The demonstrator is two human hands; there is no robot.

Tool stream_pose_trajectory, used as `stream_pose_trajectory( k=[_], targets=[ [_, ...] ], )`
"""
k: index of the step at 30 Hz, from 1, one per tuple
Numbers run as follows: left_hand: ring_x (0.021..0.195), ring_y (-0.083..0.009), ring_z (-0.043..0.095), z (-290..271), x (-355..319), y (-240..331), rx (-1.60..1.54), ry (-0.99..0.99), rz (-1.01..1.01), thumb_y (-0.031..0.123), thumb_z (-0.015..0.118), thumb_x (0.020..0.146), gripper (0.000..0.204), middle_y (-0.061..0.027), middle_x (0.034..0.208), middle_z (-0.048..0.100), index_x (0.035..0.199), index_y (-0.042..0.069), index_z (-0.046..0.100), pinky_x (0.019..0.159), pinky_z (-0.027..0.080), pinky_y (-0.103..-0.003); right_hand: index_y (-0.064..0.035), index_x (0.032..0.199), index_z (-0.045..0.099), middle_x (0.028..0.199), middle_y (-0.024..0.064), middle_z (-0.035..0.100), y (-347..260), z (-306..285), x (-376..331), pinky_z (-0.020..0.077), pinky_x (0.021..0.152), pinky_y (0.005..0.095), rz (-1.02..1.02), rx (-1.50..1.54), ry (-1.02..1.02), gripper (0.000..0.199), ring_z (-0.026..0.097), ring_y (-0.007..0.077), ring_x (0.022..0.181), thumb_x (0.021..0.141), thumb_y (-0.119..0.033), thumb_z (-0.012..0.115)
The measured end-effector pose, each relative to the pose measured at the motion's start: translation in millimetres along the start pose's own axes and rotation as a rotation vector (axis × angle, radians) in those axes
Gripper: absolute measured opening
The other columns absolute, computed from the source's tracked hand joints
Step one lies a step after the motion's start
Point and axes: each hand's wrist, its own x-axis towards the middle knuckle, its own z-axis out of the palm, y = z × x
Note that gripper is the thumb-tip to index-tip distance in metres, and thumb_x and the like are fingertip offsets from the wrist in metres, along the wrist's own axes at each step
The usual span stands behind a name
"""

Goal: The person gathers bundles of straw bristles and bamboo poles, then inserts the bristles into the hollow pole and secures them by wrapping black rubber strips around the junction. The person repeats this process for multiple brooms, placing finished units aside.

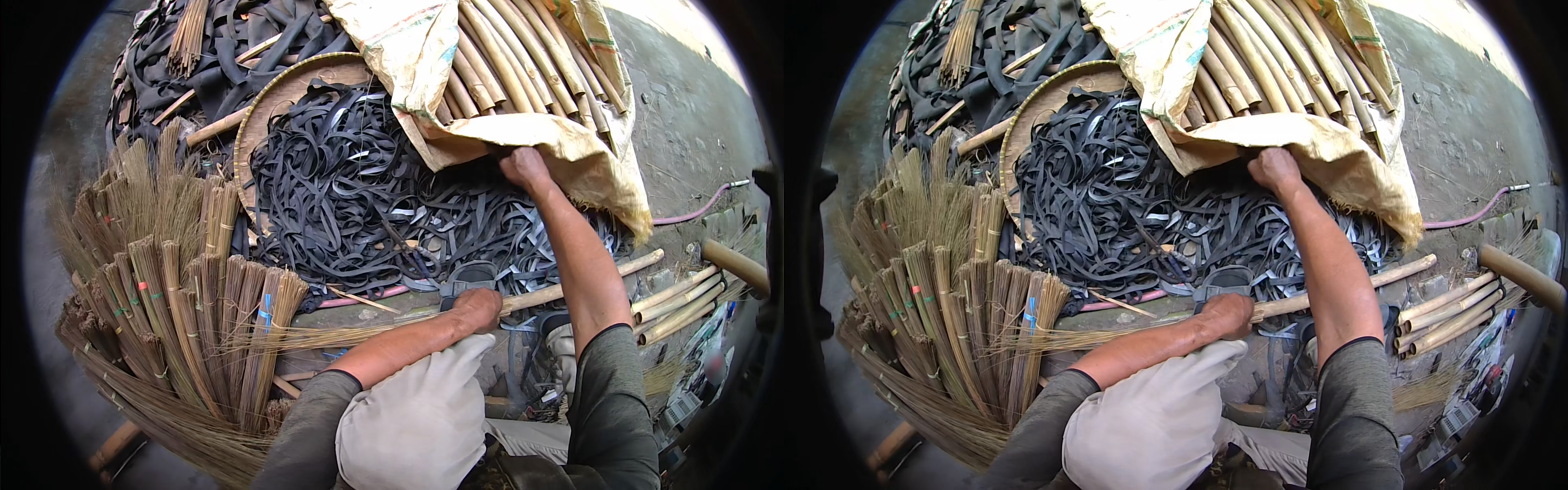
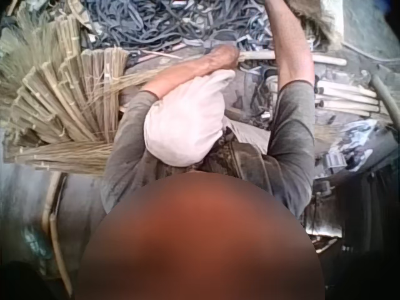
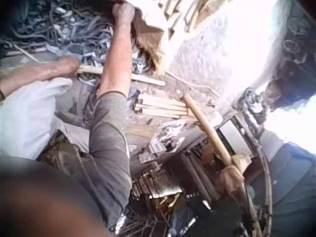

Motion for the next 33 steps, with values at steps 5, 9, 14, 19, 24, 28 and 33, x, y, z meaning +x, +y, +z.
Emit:
stream_pose_trajectory(
  k=[5,9,14,19,24,28,33],
  targets=[
    [0.106,-0.0379,0.072,-4,-1,1,-0.011,-0.016,-0.001,0.024,0.074,0.085,0.034,-0.0204,0.111,0.075,0.113,0.005,0.076,0.092,0.057,-0.046,0.0000,0.116,0.064,0.112,0.0113,0.073,38,-64,-41,0.0521,0.096,0.0378,-0.030,0.687,0.199,0.030,0.069,0.0207,0.107,0.103,-0.027,0.064],
    [0.107,-0.0346,0.073,-5,0,3,-0.003,-0.018,-0.019,0.021,0.072,0.084,0.031,-0.0188,0.112,0.076,0.111,0.006,0.077,0.091,0.059,-0.043,-0.0088,0.131,0.055,0.117,0.0108,0.073,30,-45,-90,0.0494,0.108,0.0376,-0.171,1.483,0.152,0.030,0.069,0.0187,0.111,0.107,-0.025,0.060],
    [0.107,-0.0355,0.073,-5,0,1,-0.006,-0.024,-0.023,0.022,0.073,0.084,0.033,-0.0196,0.111,0.075,0.112,0.005,0.076,0.092,0.058,-0.044,-0.0072,0.118,0.052,0.074,0.0008,0.054,46,-39,-175,0.0574,0.076,0.0323,-0.227,1.794,0.521,0.019,0.056,0.0127,0.063,0.110,-0.024,0.055],
    [0.107,-0.0372,0.072,-5,1,0,-0.002,-0.028,-0.004,0.027,0.075,0.086,0.036,-0.0214,0.111,0.075,0.113,0.004,0.075,0.092,0.057,-0.046,-0.0093,0.113,0.055,0.070,-0.0027,0.049,98,-50,-271,0.0476,0.060,0.0246,-0.027,1.667,0.767,0.013,0.042,0.0057,0.054,0.110,-0.022,0.055],
    [0.107,-0.0364,0.072,-5,1,4,0.033,-0.004,0.005,0.028,0.074,0.087,0.036,-0.0211,0.112,0.075,0.113,0.004,0.076,0.092,0.057,-0.045,-0.0010,0.125,0.061,0.098,0.0093,0.069,118,-30,-295,0.0552,0.082,0.0324,0.347,1.139,0.801,0.027,0.066,0.0172,0.084,0.108,-0.022,0.055],
    [0.108,-0.0361,0.072,-5,-1,5,0.020,-0.006,-0.032,0.027,0.075,0.086,0.036,-0.0205,0.113,0.075,0.114,0.004,0.075,0.093,0.057,-0.046,-0.0011,0.128,0.065,0.125,0.0223,0.065,49,-7,-264,0.0524,0.095,0.0429,0.157,0.402,0.821,0.034,0.066,0.0352,0.109,0.101,-0.021,0.063],
    [0.111,-0.0322,0.072,-3,3,6,0.084,-0.044,-0.022,0.019,0.069,0.087,0.037,-0.0186,0.120,0.074,0.121,0.005,0.073,0.095,0.058,-0.044,-0.0051,0.119,0.072,0.105,0.0162,0.071,-78,33,-186,0.0544,0.089,0.0419,-0.164,0.585,0.420,0.028,0.069,0.0348,0.100,0.097,-0.022,0.067]
  ],
)
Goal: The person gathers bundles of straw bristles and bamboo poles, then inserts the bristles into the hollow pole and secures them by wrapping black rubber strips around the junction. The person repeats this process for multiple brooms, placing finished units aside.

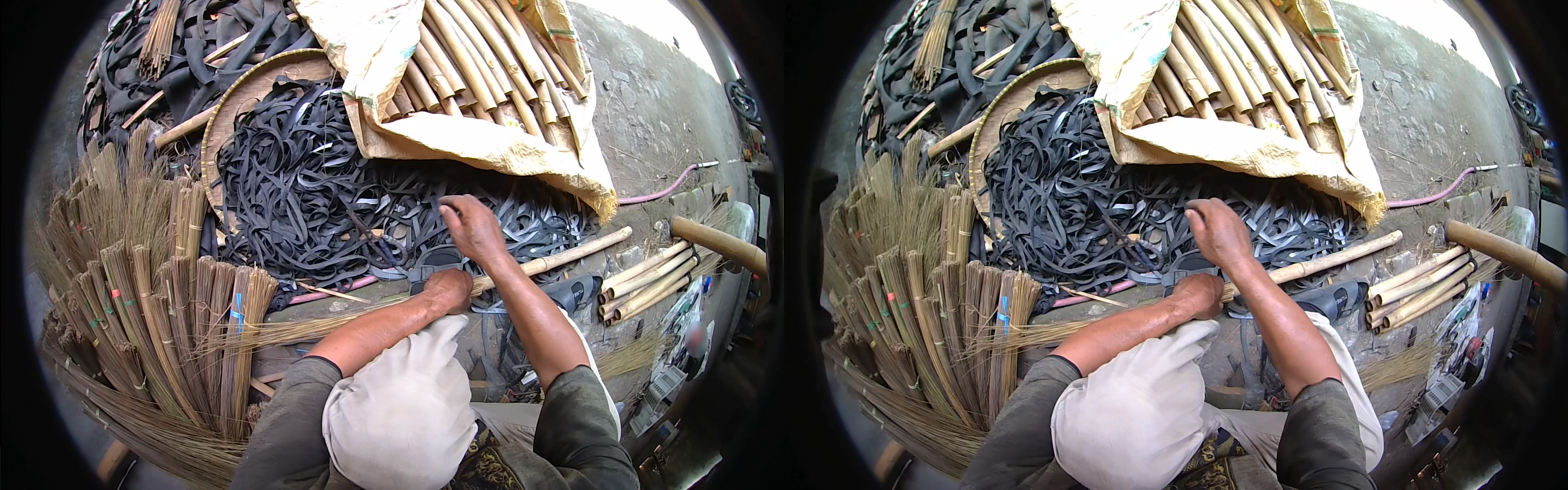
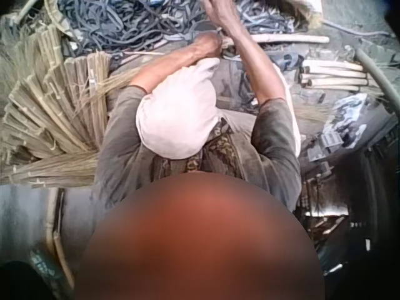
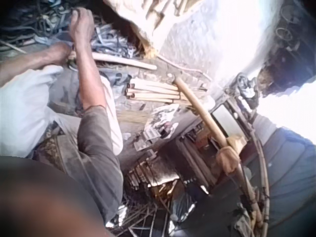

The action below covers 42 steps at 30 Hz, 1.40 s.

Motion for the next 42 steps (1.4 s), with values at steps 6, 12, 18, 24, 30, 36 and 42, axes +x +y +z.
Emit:
stream_pose_trajectory(
  k=[6,12,18,24,30,36,42],
  targets=[
    [0.136,-0.0325,0.055,27,-1,-18,-0.092,0.223,0.183,0.041,0.061,0.095,0.057,-0.0170,0.146,0.058,0.144,0.011,0.054,0.112,0.044,-0.044,-0.0090,0.118,0.072,0.114,0.0183,0.067,-37,115,55,0.0541,0.094,0.0483,-0.048,-0.116,-0.288,0.028,0.066,0.0371,0.111,0.098,-0.027,0.064],
    [0.145,-0.0293,0.041,47,7,-46,-0.608,-0.009,0.280,0.052,0.061,0.096,0.070,-0.0120,0.159,0.044,0.153,0.015,0.041,0.118,0.035,-0.042,-0.0106,0.114,0.074,0.129,0.0181,0.063,-35,161,74,0.0540,0.100,0.0481,0.032,-0.187,-0.415,0.025,0.063,0.0362,0.121,0.091,-0.017,0.065],
    [0.134,-0.0302,0.056,17,-11,-25,-0.189,0.120,0.208,0.037,0.062,0.097,0.051,-0.0145,0.146,0.058,0.139,0.009,0.057,0.111,0.044,-0.044,-0.0065,0.097,0.072,0.112,0.0192,0.066,-32,163,76,0.0531,0.092,0.0456,-0.100,-0.019,-0.342,0.018,0.062,0.0362,0.113,0.086,-0.019,0.067],
    [0.107,-0.0348,0.074,-10,-12,-2,-0.068,0.025,0.013,0.016,0.071,0.085,0.031,-0.0193,0.112,0.076,0.113,0.005,0.077,0.093,0.059,-0.043,-0.0049,0.099,0.060,0.087,0.0052,0.069,-1,52,57,0.0509,0.086,0.0318,0.344,0.843,-0.437,0.009,0.067,0.0170,0.091,0.097,-0.014,0.059],
    [0.109,-0.0347,0.072,-2,-7,-2,-0.029,0.058,0.003,0.023,0.072,0.086,0.033,-0.0193,0.115,0.075,0.113,0.005,0.077,0.094,0.058,-0.043,-0.0051,0.100,0.058,0.071,0.0014,0.055,50,-85,-31,0.0531,0.071,0.0311,0.500,0.965,0.052,0.005,0.060,0.0160,0.066,0.098,-0.010,0.057],
    [0.112,-0.0355,0.071,2,-9,0,-0.001,0.117,-0.007,0.024,0.073,0.085,0.037,-0.0200,0.117,0.074,0.117,0.005,0.075,0.097,0.057,-0.044,-0.0059,0.099,0.057,0.071,0.0030,0.060,67,-134,-156,0.0501,0.056,0.0286,0.632,0.780,0.165,0.005,0.057,0.0143,0.056,0.098,-0.011,0.056],
    [0.111,-0.0363,0.071,1,-15,7,0.023,0.124,-0.034,0.023,0.073,0.085,0.037,-0.0199,0.118,0.074,0.118,0.006,0.075,0.096,0.057,-0.045,-0.0032,0.099,0.056,0.071,0.0058,0.062,48,-155,-272,0.0495,0.057,0.0277,0.915,0.601,0.195,0.009,0.058,0.0143,0.056,0.097,-0.012,0.056]
  ],
)
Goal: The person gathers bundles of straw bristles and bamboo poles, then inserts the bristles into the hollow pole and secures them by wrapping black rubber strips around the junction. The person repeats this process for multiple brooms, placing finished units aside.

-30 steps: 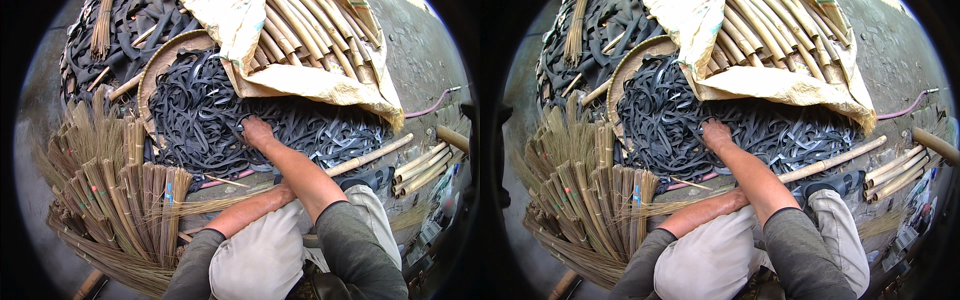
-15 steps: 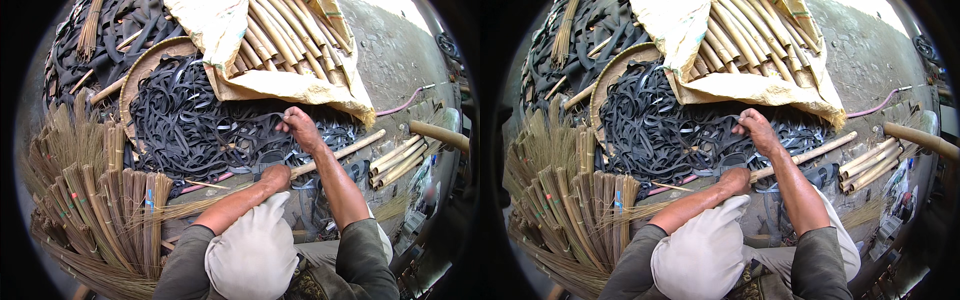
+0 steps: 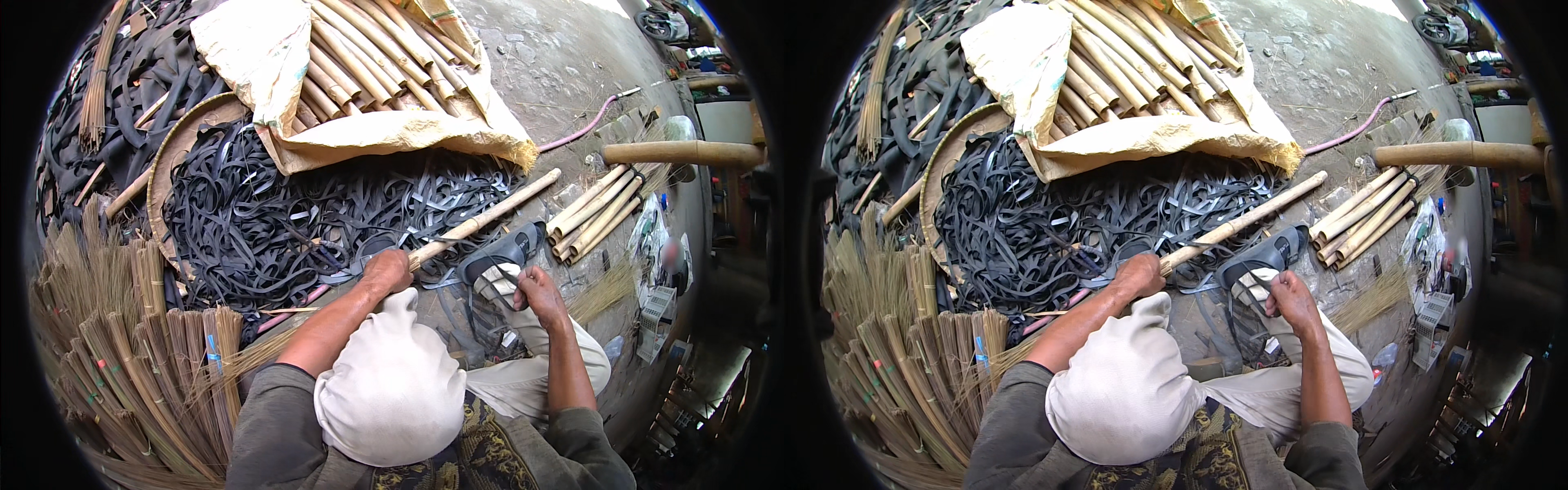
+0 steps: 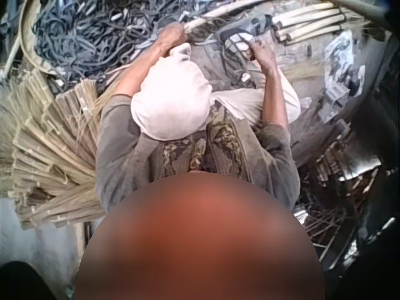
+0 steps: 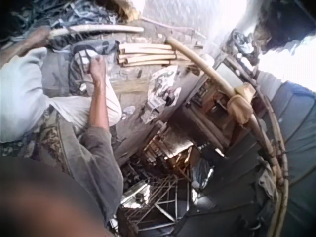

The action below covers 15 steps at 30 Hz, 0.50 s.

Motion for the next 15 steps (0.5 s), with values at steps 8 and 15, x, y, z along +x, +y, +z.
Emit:
stream_pose_trajectory(
  k=[8,15],
  targets=[
    [0.102,-0.0409,0.073,12,-1,-2,0.034,0.169,0.039,0.024,0.074,0.084,0.032,-0.0248,0.106,0.074,0.107,0.003,0.073,0.089,0.057,-0.049,-0.0016,0.109,0.070,0.104,0.0197,0.069,-28,48,35,0.0499,0.090,0.0474,-0.847,-0.658,0.320,0.025,0.063,0.0403,0.103,0.093,-0.021,0.070],
    [0.098,-0.0400,0.074,18,0,-5,0.081,0.223,0.049,0.023,0.076,0.082,0.030,-0.0229,0.102,0.076,0.105,0.004,0.074,0.087,0.059,-0.048,-0.0036,0.107,0.072,0.103,0.0224,0.074,-68,186,130,0.0528,0.091,0.0523,-0.589,-1.087,-0.031,0.037,0.069,0.0424,0.103,0.093,-0.037,0.068]
  ],
)
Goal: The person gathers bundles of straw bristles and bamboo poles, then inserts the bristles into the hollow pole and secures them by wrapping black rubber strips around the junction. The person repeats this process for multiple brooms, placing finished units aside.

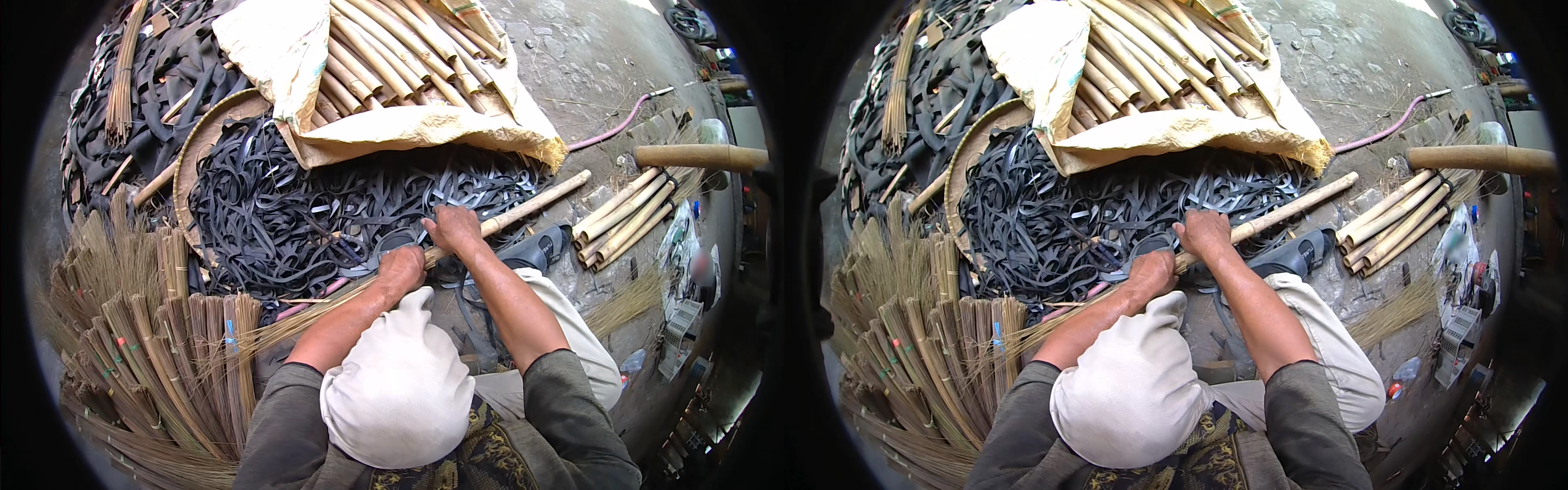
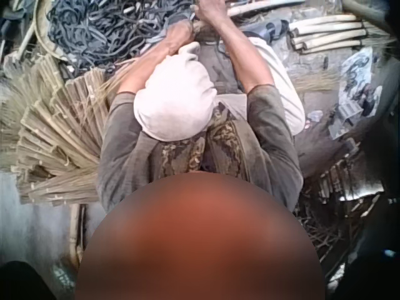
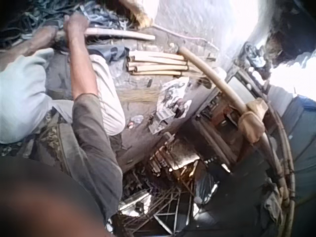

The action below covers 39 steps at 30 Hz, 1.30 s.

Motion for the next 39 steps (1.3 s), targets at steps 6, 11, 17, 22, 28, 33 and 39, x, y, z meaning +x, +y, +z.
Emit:
stream_pose_trajectory(
  k=[6,11,17,22,28,33,39],
  targets=[
    [0.099,-0.0390,0.074,-1,1,-1,-0.042,-0.010,-0.011,0.024,0.077,0.082,0.030,-0.0225,0.101,0.076,0.104,0.004,0.074,0.087,0.059,-0.048,-0.0033,0.106,0.071,0.105,0.0247,0.074,-1,18,12,0.0538,0.088,0.0510,0.044,0.356,0.043,0.025,0.070,0.0435,0.103,0.095,-0.023,0.059],
    [0.099,-0.0396,0.074,-3,0,-1,-0.044,-0.016,-0.001,0.022,0.077,0.082,0.029,-0.0221,0.103,0.076,0.104,0.003,0.073,0.087,0.059,-0.048,-0.0020,0.102,0.067,0.074,0.0028,0.062,3,4,-63,0.0449,0.059,0.0310,0.202,0.928,-0.108,0.028,0.058,0.0135,0.066,0.104,-0.029,0.057],
    [0.097,-0.0388,0.075,3,-5,-2,-0.020,0.073,0.025,0.020,0.076,0.083,0.026,-0.0222,0.101,0.076,0.102,0.002,0.073,0.085,0.060,-0.048,-0.0059,0.109,0.066,0.068,-0.0032,0.054,-4,7,-145,0.0342,0.045,0.0224,0.399,1.292,-0.222,0.029,0.044,0.0056,0.049,0.107,-0.032,0.054],
    [0.091,-0.0454,0.073,13,-2,-6,-0.055,0.118,0.059,0.020,0.075,0.081,0.029,-0.0280,0.094,0.073,0.100,-0.002,0.070,0.081,0.059,-0.053,-0.0049,0.113,0.068,0.067,-0.0043,0.051,-4,10,-156,0.0327,0.044,0.0229,0.443,1.319,-0.169,0.029,0.040,0.0045,0.049,0.108,-0.030,0.055],
    [0.079,-0.0399,0.076,21,-5,-9,-0.013,0.255,0.136,0.013,0.065,0.086,0.014,-0.0228,0.086,0.075,0.091,0.001,0.071,0.069,0.061,-0.049,-0.0035,0.113,0.068,0.065,-0.0073,0.050,-10,6,-146,0.0322,0.045,0.0222,0.332,1.422,0.014,0.027,0.039,0.0030,0.048,0.107,-0.027,0.057],
    [0.078,-0.0397,0.076,22,-5,-9,-0.038,0.246,0.124,0.011,0.063,0.088,0.017,-0.0227,0.083,0.074,0.097,-0.002,0.067,0.069,0.061,-0.050,-0.0024,0.103,0.072,0.065,-0.0084,0.049,-13,9,-140,0.0299,0.049,0.0224,0.391,1.260,0.003,0.030,0.039,0.0025,0.053,0.106,-0.030,0.060],
    [0.077,-0.0390,0.076,26,-2,-10,-0.033,0.215,0.079,0.010,0.063,0.087,0.041,-0.0251,0.080,0.074,0.120,-0.012,0.053,0.067,0.061,-0.049,0.0008,0.094,0.075,0.068,-0.0023,0.059,-9,9,-137,0.0383,0.057,0.0283,0.435,1.073,0.033,0.037,0.047,0.0065,0.062,0.101,-0.033,0.064]
  ],
)
